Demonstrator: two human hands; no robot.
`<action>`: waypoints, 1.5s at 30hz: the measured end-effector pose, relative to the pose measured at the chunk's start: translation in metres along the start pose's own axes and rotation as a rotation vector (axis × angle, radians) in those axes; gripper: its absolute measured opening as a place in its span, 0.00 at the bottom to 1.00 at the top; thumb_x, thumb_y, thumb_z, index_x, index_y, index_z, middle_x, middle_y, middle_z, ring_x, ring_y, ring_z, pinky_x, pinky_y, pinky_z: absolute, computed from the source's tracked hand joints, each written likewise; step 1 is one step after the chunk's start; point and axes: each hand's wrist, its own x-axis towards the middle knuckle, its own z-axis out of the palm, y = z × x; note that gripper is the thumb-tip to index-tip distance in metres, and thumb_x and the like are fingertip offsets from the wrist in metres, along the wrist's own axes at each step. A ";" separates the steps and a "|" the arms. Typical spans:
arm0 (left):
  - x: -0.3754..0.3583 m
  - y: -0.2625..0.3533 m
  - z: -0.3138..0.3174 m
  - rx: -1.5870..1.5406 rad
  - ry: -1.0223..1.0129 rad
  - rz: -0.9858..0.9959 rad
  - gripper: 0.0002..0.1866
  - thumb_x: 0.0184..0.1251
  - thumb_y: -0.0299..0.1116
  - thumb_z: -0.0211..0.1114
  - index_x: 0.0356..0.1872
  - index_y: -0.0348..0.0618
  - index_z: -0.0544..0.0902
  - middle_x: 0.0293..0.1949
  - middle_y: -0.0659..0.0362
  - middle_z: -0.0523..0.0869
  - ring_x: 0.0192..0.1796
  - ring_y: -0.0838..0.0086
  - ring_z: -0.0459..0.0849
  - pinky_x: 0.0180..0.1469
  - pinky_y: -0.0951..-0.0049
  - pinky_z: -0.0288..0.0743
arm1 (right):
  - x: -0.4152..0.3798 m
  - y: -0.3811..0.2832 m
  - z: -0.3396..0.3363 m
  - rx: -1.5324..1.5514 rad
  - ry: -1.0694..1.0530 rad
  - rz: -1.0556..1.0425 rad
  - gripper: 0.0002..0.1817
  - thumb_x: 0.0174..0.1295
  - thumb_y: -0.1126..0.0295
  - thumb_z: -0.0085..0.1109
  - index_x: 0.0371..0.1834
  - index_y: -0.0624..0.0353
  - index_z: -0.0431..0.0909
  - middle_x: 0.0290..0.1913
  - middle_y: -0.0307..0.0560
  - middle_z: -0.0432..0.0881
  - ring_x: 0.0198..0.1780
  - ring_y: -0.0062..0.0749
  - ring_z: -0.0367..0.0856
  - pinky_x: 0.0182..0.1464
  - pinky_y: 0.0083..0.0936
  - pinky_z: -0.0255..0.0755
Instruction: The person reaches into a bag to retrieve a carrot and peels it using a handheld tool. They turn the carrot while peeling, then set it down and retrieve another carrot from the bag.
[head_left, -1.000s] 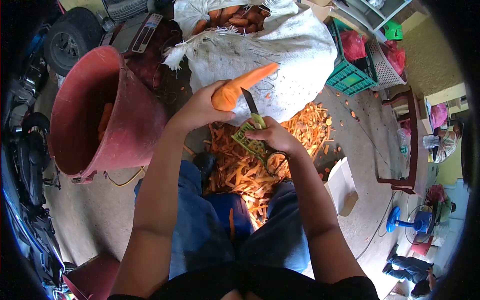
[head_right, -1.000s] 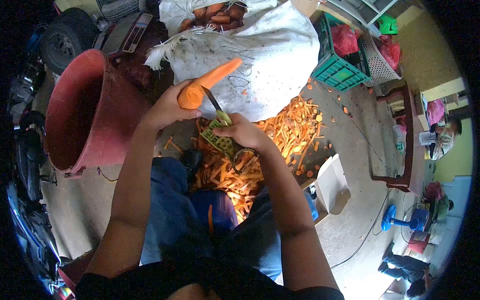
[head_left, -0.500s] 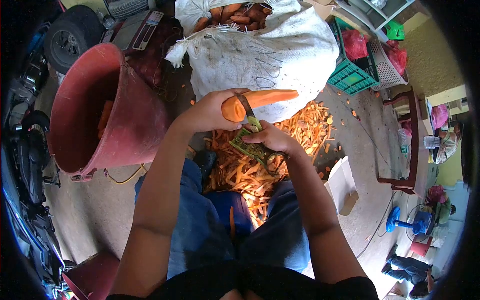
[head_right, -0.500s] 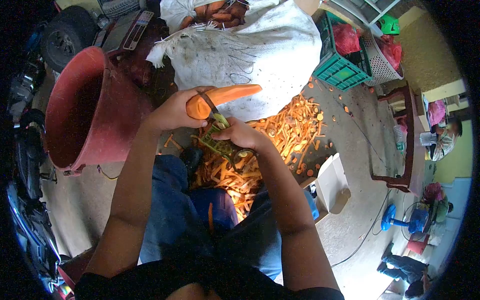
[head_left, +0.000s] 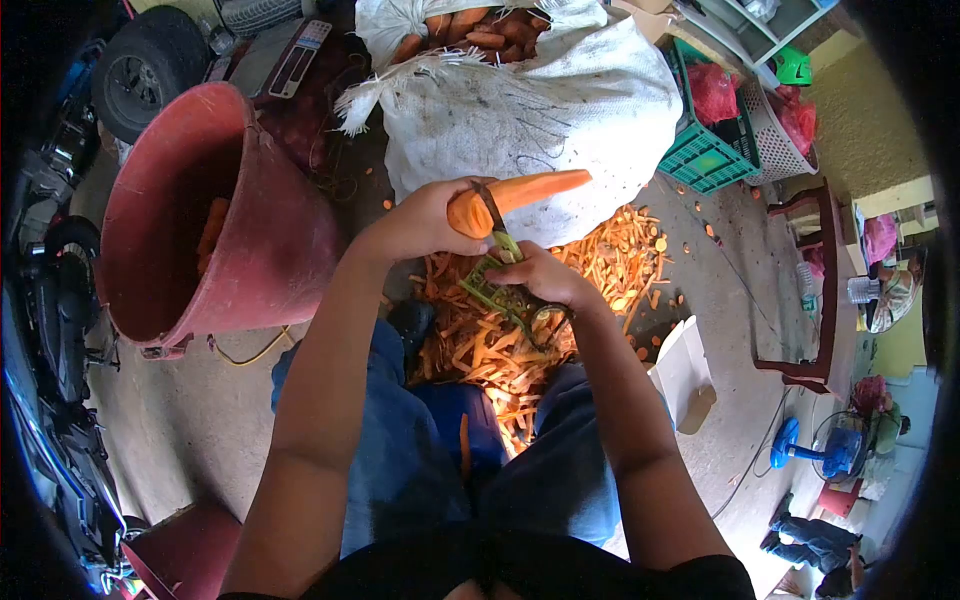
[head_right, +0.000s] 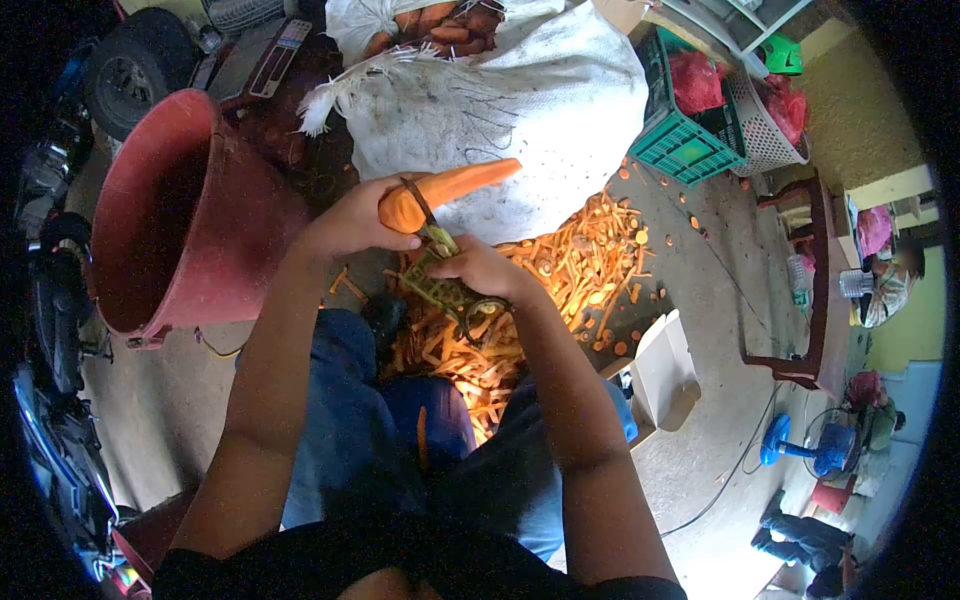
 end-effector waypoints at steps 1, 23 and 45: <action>0.001 -0.002 0.000 0.012 0.023 0.008 0.35 0.36 0.22 0.66 0.52 0.34 0.64 0.43 0.60 0.72 0.44 0.79 0.70 0.49 0.79 0.64 | 0.001 0.004 -0.001 0.017 -0.020 -0.033 0.15 0.48 0.67 0.56 0.37 0.64 0.70 0.32 0.39 0.73 0.36 0.21 0.68 0.42 0.19 0.60; 0.007 0.006 0.040 -0.478 0.029 -0.220 0.28 0.46 0.27 0.63 0.50 0.37 0.63 0.35 0.59 0.75 0.26 0.79 0.75 0.23 0.80 0.73 | 0.001 0.008 -0.040 0.614 1.384 -0.531 0.10 0.55 0.72 0.48 0.37 0.67 0.70 0.27 0.39 0.72 0.28 0.20 0.68 0.32 0.17 0.62; -0.020 0.006 0.080 -0.094 -0.146 0.009 0.32 0.38 0.36 0.68 0.48 0.38 0.68 0.36 0.59 0.76 0.39 0.74 0.74 0.46 0.75 0.65 | -0.049 0.037 -0.116 0.119 2.045 -0.172 0.08 0.55 0.72 0.47 0.33 0.67 0.67 0.29 0.53 0.75 0.27 0.34 0.76 0.26 0.27 0.71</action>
